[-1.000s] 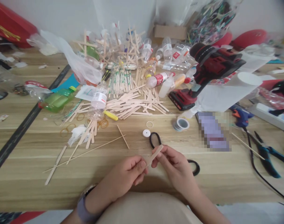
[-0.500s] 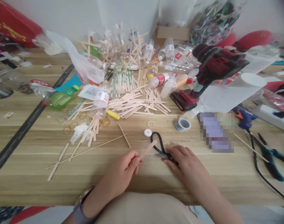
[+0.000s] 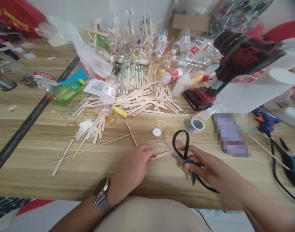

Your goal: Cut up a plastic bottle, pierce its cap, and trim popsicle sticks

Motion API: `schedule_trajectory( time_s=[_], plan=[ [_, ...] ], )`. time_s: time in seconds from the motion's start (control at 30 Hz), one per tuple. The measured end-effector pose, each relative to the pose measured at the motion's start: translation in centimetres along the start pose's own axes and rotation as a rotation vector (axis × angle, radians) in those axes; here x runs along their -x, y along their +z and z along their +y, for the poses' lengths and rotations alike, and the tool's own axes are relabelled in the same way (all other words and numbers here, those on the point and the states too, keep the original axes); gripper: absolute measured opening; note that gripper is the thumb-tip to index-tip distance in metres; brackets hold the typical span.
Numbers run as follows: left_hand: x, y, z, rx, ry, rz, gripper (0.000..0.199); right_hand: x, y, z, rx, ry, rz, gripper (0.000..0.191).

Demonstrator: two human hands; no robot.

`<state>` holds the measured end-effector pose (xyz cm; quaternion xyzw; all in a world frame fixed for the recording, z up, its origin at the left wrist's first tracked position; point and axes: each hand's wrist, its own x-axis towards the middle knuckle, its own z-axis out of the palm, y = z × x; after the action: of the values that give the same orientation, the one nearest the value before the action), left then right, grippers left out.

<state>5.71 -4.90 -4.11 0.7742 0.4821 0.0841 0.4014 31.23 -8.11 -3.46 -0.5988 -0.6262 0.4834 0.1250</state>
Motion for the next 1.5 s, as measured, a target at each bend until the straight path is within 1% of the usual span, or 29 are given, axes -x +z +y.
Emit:
schedule_trajectory(
  time_s=[0.07,0.17,0.3,0.37,0.43,0.53,0.57,0.63,0.7,0.8,0.87,0.93,1.03,1.17,1.3,1.5],
  plan=[
    [-0.1,0.1,0.1,-0.102,0.021,0.001,0.035,-0.6,0.2,-1.4,0.008,-0.047,-0.066,0.023],
    [-0.1,-0.1,0.5,-0.301,0.038,-0.023,0.038,-1.6,0.4,-2.7,0.031,-0.070,-0.104,0.026],
    [0.2,-0.1,0.4,-0.538,0.054,-0.022,0.041,-2.7,0.4,-2.4,0.065,-0.043,-0.113,0.026],
    [0.5,0.3,0.0,-0.595,0.094,0.018,0.040,-2.9,0.3,-2.3,0.064,-0.024,-0.132,0.027],
    [0.9,0.9,-0.5,-0.639,0.206,0.093,0.037,-3.1,0.2,-2.4,0.086,-0.010,-0.163,0.027],
    [1.7,2.2,-1.4,-0.697,0.457,0.214,0.031,-3.3,0.0,-2.8,0.158,-0.018,-0.193,0.023],
    [1.9,2.7,-1.7,-0.719,0.512,0.235,0.031,-3.5,0.0,-3.0,0.165,-0.028,-0.201,0.022],
    [2.1,3.5,-2.2,-0.769,0.556,0.253,0.031,-3.7,-0.1,-3.3,0.152,-0.039,-0.223,0.020],
    [2.3,4.1,-2.5,-0.819,0.555,0.246,0.033,-4.0,-0.1,-3.7,0.155,-0.044,-0.258,0.017],
    [2.5,4.6,-2.4,-0.854,0.533,0.244,0.035,-4.3,-0.2,-4.6,0.282,-0.078,-0.275,0.007],
    [2.7,4.7,-2.2,-0.863,0.506,0.255,0.036,-4.4,-0.3,-5.1,0.377,-0.107,-0.281,0.011],
    [2.9,4.9,-1.8,-0.878,0.485,0.263,0.037,-4.4,-0.3,-5.5,0.438,-0.106,-0.278,0.015],
    [3.2,5.1,-1.4,-0.888,0.426,0.281,0.037,-4.6,-0.4,-5.5,0.495,-0.112,-0.269,0.012],
    [3.3,5.5,-1.4,-0.911,0.384,0.281,0.038,-5.1,-0.1,-4.9,0.558,-0.181,-0.220,0.011],
    [3.4,5.8,-1.5,-0.927,0.384,0.274,0.040,-5.7,0.7,-5.0,0.675,-0.130,-0.149,0.013],
    [3.5,5.7,-1.6,-0.910,0.396,0.296,0.040,-5.7,1.8,-6.4,0.895,-0.039,-0.093,0.019]
  ],
)
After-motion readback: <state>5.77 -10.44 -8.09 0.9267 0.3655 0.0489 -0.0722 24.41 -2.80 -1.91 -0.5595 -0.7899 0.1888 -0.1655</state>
